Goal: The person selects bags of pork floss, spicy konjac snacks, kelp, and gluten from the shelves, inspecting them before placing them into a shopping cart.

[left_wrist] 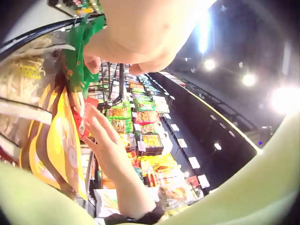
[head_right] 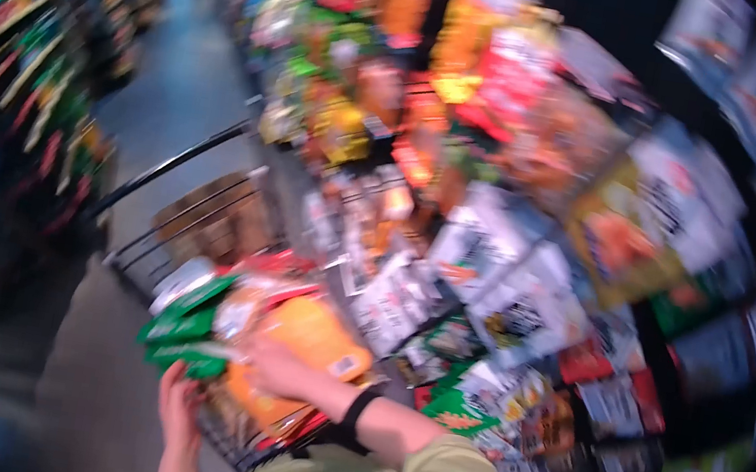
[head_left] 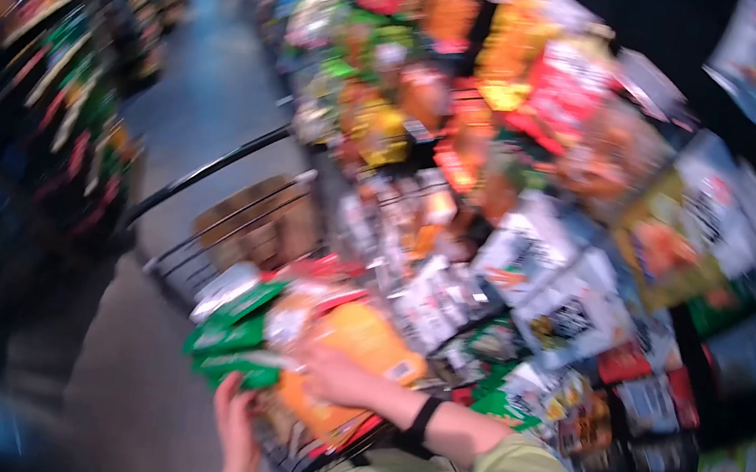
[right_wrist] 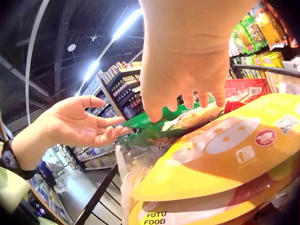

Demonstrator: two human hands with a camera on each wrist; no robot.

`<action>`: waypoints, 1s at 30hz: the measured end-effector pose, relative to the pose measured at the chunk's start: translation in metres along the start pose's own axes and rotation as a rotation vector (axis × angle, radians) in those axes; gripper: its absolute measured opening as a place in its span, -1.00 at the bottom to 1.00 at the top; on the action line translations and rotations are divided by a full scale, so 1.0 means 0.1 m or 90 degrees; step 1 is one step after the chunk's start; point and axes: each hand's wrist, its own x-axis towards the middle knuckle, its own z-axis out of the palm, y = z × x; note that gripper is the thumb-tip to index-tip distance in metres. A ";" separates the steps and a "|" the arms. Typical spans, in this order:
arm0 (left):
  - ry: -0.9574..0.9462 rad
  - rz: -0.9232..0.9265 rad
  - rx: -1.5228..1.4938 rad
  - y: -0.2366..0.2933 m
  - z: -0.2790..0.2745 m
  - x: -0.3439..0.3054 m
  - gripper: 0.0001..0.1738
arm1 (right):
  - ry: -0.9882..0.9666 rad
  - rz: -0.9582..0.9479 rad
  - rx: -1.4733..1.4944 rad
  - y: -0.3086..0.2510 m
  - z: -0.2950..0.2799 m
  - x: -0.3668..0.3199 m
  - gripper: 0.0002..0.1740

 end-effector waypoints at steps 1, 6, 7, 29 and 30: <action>-0.051 0.077 0.168 0.15 0.08 -0.03 -0.49 | 0.054 -0.088 -0.045 0.11 0.00 -0.08 -0.51; 0.010 0.632 0.945 0.13 0.34 0.51 -0.39 | -0.026 0.098 0.021 -0.02 -0.67 -0.47 -0.57; -0.013 0.661 0.938 0.05 0.29 0.73 -0.39 | 0.004 0.112 0.014 0.00 -0.80 -0.55 -0.57; -0.727 0.510 0.577 0.35 2.19 0.07 -0.42 | 0.433 0.570 0.087 -0.33 -0.94 -3.24 -0.57; -0.770 0.503 0.563 0.30 2.26 0.01 -0.41 | 0.453 0.581 0.066 -0.30 -0.92 -3.28 -0.56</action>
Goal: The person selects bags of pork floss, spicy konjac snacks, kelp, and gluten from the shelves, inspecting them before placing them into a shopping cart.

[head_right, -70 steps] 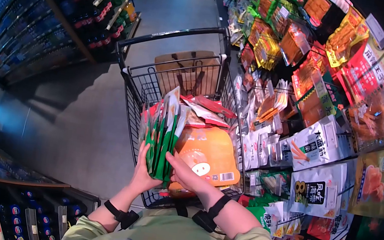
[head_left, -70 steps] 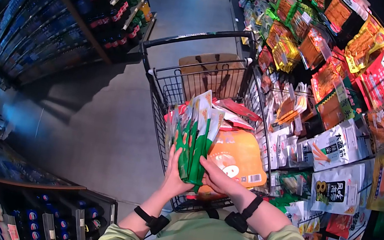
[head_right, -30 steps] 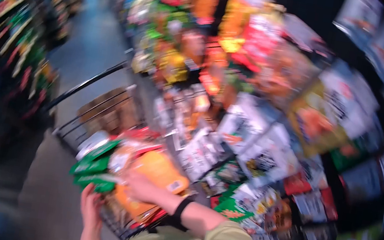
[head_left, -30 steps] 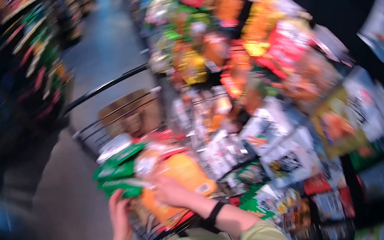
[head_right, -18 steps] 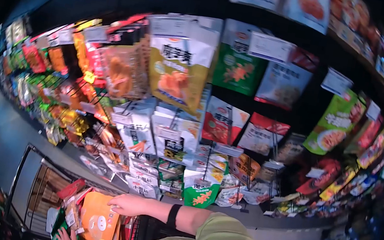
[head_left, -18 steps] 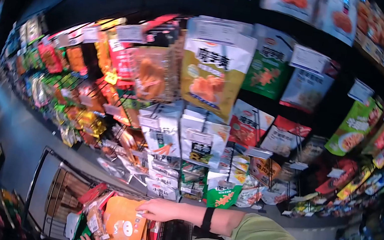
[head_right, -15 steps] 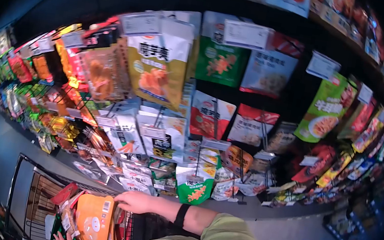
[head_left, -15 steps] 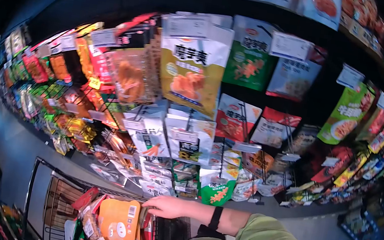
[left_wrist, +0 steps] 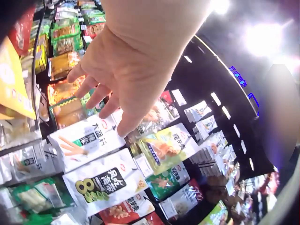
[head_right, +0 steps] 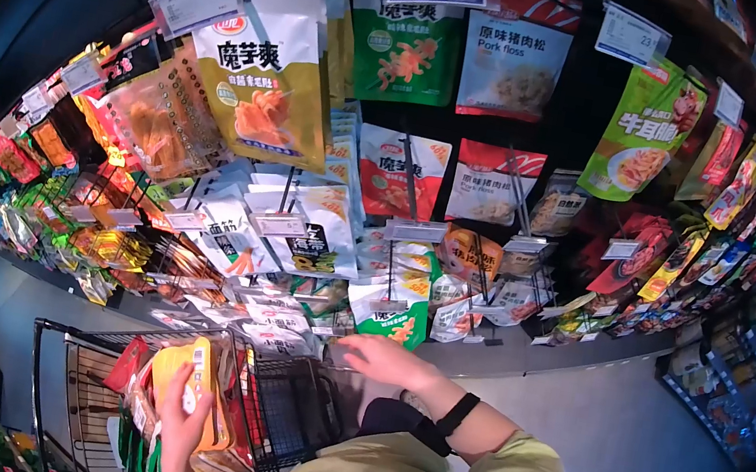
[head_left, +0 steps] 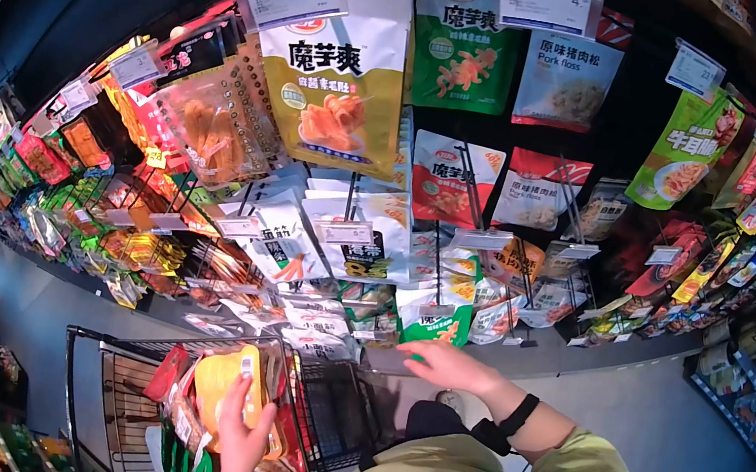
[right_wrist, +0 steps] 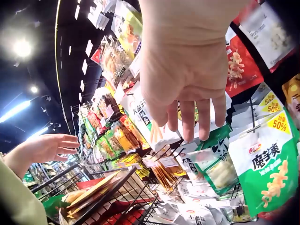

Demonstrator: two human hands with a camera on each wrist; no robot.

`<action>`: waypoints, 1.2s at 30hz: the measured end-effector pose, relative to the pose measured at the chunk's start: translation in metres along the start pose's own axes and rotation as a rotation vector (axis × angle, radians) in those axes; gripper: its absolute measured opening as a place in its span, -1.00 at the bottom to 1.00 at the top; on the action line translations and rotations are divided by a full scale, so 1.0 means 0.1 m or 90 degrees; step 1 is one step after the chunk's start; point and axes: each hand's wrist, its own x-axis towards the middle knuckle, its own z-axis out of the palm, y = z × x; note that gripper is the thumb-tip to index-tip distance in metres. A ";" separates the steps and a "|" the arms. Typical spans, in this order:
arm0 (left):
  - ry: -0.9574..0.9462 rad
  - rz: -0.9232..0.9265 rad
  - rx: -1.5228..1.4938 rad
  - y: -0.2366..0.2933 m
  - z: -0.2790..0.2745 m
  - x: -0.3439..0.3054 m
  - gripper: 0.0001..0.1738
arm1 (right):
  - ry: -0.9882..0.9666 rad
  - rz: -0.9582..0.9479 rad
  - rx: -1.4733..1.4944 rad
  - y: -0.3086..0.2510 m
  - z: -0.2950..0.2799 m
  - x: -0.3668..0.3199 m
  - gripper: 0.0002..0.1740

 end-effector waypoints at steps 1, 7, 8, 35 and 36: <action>-0.030 0.008 -0.008 0.08 0.06 0.07 -0.40 | 0.026 0.004 -0.013 -0.01 -0.03 0.01 -0.54; -0.111 0.032 -0.025 0.31 0.42 0.37 -0.38 | 0.187 0.006 0.016 0.03 -0.31 0.23 -0.32; -0.124 0.044 -0.043 0.31 0.49 0.42 -0.37 | 0.246 -0.026 0.007 0.11 -0.33 0.30 -0.26; 0.053 -0.026 -0.203 0.39 1.76 2.48 -0.03 | 0.330 -0.191 0.239 0.52 -1.29 1.81 -0.01; 0.054 -0.027 -0.188 0.35 1.78 2.51 -0.03 | 0.318 -0.192 0.244 0.56 -1.28 1.84 -0.06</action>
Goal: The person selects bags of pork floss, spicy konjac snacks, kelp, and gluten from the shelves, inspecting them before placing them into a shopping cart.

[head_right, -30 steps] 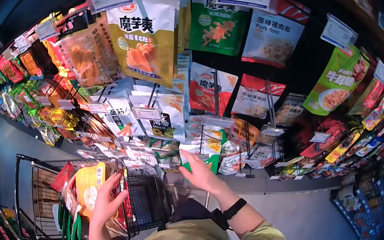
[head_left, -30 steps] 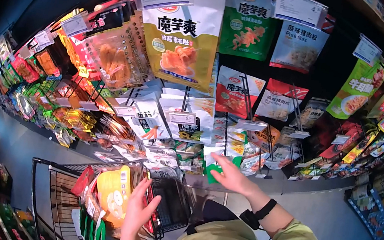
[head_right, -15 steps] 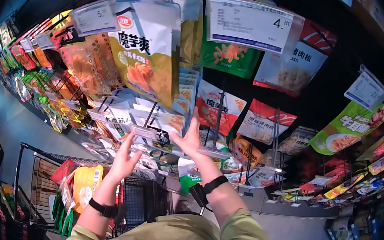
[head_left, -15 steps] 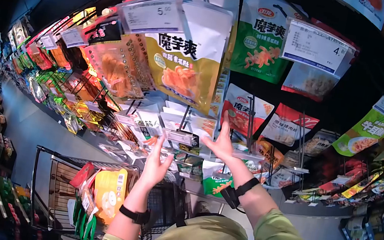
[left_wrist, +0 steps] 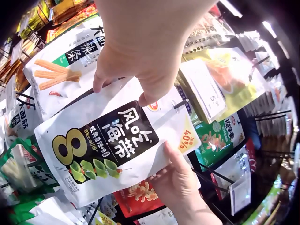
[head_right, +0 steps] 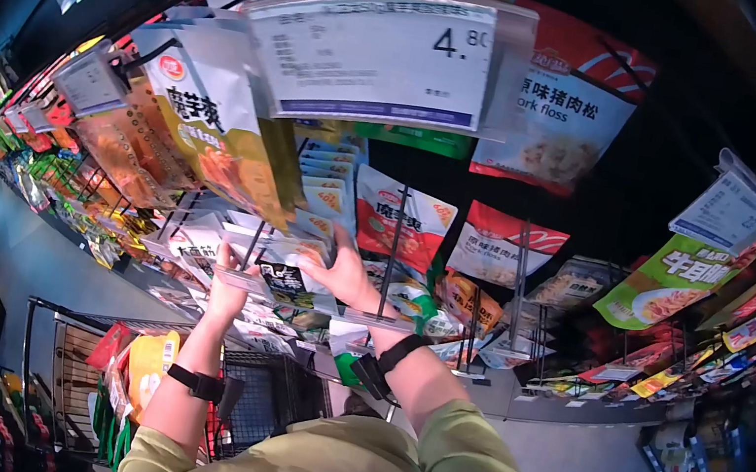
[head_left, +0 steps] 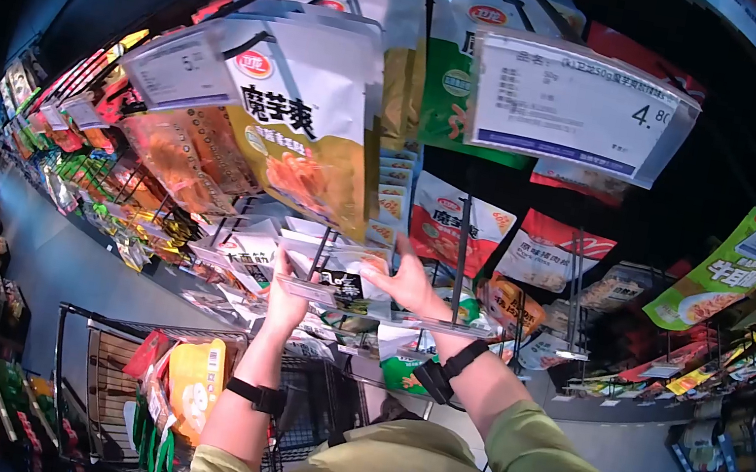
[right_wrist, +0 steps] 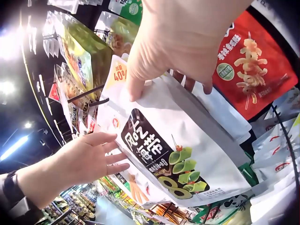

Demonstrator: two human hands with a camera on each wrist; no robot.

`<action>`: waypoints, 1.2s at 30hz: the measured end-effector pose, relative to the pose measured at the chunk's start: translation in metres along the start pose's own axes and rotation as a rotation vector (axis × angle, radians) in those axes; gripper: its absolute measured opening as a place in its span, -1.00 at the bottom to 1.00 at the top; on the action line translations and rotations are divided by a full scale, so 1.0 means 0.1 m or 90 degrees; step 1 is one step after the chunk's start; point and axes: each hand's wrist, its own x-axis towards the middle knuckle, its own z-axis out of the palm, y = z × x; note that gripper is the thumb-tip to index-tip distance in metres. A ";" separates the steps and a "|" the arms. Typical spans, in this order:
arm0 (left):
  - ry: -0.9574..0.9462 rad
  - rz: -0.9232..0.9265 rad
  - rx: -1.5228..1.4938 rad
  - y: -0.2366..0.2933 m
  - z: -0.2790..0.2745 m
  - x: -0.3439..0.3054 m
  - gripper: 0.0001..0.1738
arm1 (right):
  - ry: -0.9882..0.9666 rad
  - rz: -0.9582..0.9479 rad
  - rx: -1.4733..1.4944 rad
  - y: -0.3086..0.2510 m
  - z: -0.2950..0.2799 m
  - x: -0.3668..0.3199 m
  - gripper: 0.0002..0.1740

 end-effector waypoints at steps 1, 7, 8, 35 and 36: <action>0.012 0.039 -0.014 -0.04 0.02 0.02 -0.05 | -0.007 -0.023 -0.019 0.06 0.02 0.03 -0.12; -0.016 0.039 -0.085 -0.09 -0.02 0.07 -0.19 | -0.065 -0.029 0.109 -0.10 0.06 0.08 -0.18; -0.016 0.052 -0.080 -0.11 -0.01 0.07 -0.20 | -0.085 -0.036 0.146 -0.16 0.06 0.09 -0.19; -0.058 -0.068 -0.526 -0.04 -0.41 -0.30 -0.89 | 0.010 0.179 0.164 -0.46 0.40 -0.50 -0.71; -0.064 -0.078 -0.525 -0.08 -0.45 -0.34 -0.89 | 0.024 0.151 0.200 -0.47 0.44 -0.55 -0.72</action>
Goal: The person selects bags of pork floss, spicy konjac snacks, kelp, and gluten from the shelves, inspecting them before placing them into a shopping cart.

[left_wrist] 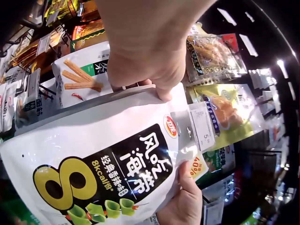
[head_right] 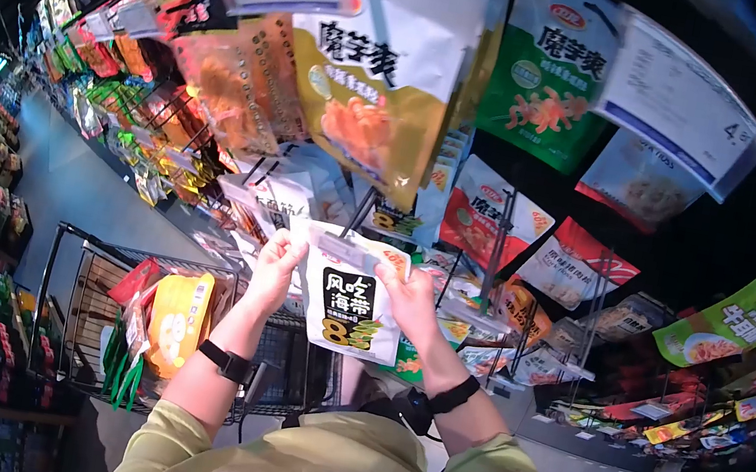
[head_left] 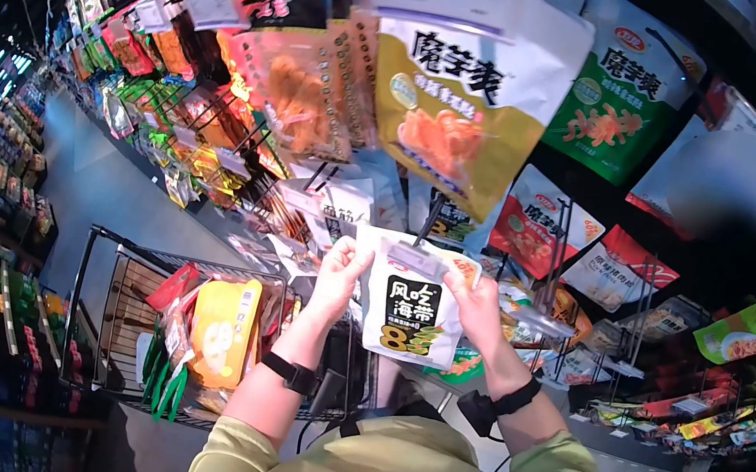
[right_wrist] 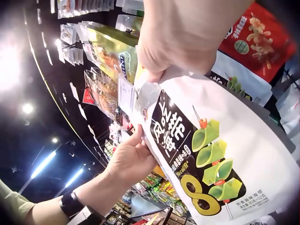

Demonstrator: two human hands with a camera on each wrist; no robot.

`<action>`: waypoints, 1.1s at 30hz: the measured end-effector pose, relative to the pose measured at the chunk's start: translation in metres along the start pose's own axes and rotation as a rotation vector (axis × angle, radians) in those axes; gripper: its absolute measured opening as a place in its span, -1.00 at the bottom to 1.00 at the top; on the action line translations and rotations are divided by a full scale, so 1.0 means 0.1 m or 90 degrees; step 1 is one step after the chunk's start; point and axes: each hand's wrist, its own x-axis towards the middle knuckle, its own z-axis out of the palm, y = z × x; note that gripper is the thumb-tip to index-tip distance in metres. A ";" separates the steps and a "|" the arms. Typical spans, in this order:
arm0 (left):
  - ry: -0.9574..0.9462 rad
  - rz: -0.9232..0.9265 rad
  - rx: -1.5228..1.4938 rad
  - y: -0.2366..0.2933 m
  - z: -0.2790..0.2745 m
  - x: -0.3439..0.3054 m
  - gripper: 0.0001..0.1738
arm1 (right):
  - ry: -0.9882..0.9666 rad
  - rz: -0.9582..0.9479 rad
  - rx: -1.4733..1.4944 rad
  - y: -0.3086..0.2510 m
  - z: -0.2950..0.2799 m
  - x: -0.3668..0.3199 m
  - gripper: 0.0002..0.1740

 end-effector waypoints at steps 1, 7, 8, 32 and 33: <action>0.010 0.002 0.001 -0.03 -0.03 -0.05 -0.88 | 0.000 0.045 -0.012 0.05 0.01 -0.07 -0.74; 0.034 -0.091 -0.019 -0.06 -0.24 -0.56 -0.89 | 0.055 0.086 -0.091 0.06 0.28 -0.50 -0.76; 0.032 -0.101 -0.026 -0.01 -0.29 -0.66 -0.89 | 0.071 0.102 -0.162 0.03 0.32 -0.56 -0.77; 0.409 0.214 0.575 2.37 -3.08 -3.30 -0.43 | -0.720 -0.358 0.131 -1.12 5.03 -0.15 -0.80; 0.478 0.189 0.521 2.43 -3.16 -3.38 -0.45 | -0.760 -0.402 0.129 -1.08 5.24 -0.15 -0.80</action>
